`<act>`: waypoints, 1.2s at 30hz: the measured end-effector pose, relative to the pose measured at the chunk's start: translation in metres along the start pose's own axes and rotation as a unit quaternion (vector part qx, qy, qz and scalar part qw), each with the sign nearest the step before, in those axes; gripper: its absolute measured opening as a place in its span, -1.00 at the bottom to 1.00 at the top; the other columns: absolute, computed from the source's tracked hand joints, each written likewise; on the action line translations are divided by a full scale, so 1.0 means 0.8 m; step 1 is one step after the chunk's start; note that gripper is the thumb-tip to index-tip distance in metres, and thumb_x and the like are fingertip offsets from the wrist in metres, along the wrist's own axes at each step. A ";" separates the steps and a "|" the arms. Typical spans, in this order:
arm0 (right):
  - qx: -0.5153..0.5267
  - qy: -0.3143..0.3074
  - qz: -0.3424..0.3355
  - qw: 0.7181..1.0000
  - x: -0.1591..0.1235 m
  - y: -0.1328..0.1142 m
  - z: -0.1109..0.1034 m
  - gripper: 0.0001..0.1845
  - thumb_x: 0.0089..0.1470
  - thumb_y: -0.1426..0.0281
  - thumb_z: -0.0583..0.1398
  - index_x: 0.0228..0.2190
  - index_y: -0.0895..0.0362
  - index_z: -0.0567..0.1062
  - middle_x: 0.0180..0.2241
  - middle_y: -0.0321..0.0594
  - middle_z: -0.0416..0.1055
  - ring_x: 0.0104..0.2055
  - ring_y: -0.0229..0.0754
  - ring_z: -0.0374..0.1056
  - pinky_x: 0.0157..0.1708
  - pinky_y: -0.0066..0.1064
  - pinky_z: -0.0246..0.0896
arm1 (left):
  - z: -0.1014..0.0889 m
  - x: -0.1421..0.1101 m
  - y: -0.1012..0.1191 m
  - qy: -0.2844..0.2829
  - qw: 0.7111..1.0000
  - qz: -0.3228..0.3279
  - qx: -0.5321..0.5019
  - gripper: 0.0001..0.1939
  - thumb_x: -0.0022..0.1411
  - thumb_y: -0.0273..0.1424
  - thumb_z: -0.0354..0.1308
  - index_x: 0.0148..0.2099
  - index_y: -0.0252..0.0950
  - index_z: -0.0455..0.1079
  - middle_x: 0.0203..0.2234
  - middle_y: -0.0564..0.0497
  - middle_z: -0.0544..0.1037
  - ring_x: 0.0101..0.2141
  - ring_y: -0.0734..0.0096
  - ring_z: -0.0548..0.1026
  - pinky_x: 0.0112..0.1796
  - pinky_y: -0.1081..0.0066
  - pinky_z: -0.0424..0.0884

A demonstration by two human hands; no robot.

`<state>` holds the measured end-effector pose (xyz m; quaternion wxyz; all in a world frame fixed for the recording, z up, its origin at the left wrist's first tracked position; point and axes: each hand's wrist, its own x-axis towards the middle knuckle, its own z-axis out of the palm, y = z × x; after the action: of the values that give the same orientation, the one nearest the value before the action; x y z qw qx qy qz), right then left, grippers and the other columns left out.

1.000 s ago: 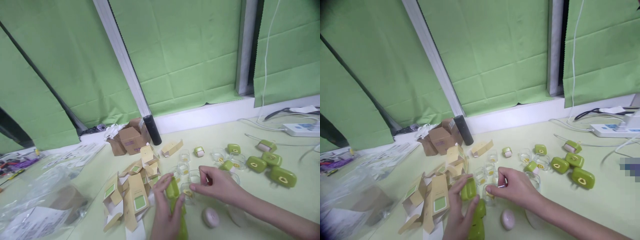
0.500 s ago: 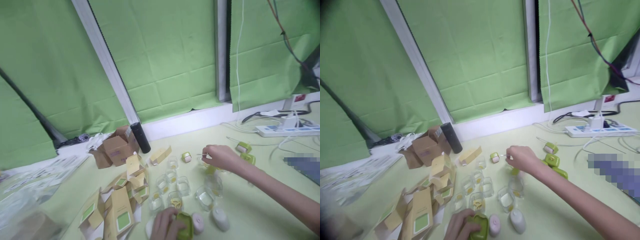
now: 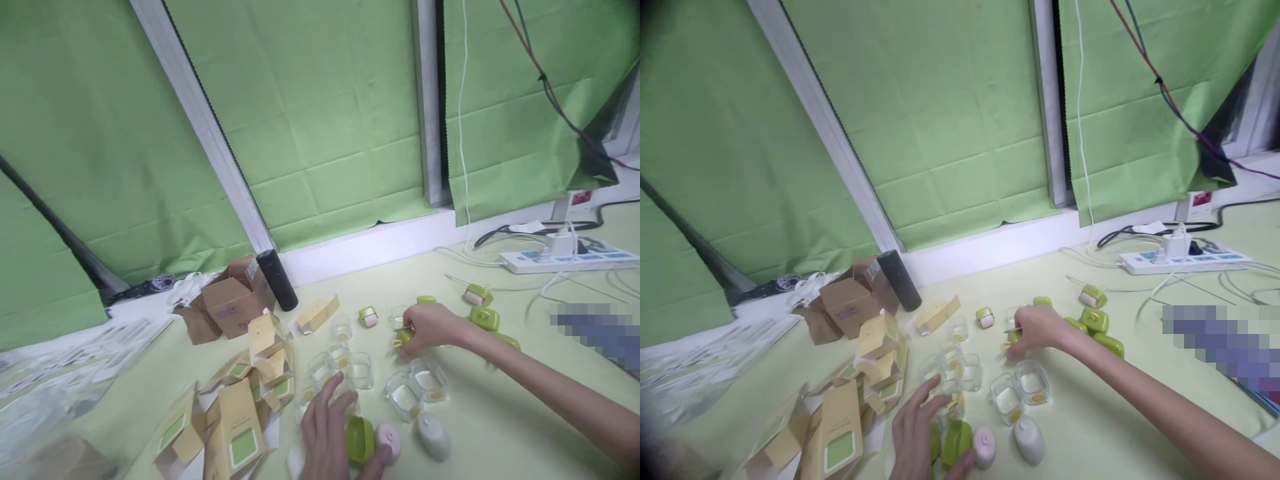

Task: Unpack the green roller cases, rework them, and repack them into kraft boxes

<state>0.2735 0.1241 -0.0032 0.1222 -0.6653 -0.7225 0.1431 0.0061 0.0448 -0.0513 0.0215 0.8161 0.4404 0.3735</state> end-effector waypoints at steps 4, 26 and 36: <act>0.088 0.004 -0.037 0.995 -0.020 -0.036 -0.004 -0.45 -0.12 -0.13 0.17 -0.47 0.14 0.50 -0.57 -0.29 0.34 -0.54 -0.22 0.21 -0.57 -0.44 -0.05 | 0.001 0.042 0.029 -0.040 0.961 -0.186 -0.203 -0.33 0.09 -0.32 0.18 0.22 -0.18 0.05 0.08 -0.25 0.31 -0.04 0.04 0.39 -0.06 0.03 0.30; 0.499 -0.109 -0.153 0.846 -0.073 -0.111 0.027 -0.65 0.04 0.16 0.21 -0.50 0.18 0.62 -0.51 -0.22 0.51 -0.45 -0.20 0.30 -0.37 -0.39 0.17 | 0.018 0.044 0.002 -0.009 0.779 -0.203 -0.593 -0.64 0.04 -0.26 0.31 -0.19 -0.19 0.23 -0.37 0.12 0.44 -0.59 0.68 0.37 -0.60 0.63 0.23; 0.570 -0.109 -0.080 0.811 -0.083 -0.122 0.035 -0.47 -0.08 -0.02 0.23 -0.75 0.14 0.37 -0.72 -0.42 0.08 -0.58 -0.31 0.04 -0.47 -0.44 0.00 | 0.009 0.054 0.008 -0.053 0.778 -0.202 -0.592 -0.61 0.00 -0.33 0.31 -0.22 -0.18 0.15 -0.49 0.14 0.48 -0.59 0.53 0.44 -0.52 0.52 0.32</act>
<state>0.1785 0.0499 0.0073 0.4109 -0.3962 -0.5709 0.5902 0.0290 0.0746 -0.0285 0.5990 0.5536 0.2848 0.5036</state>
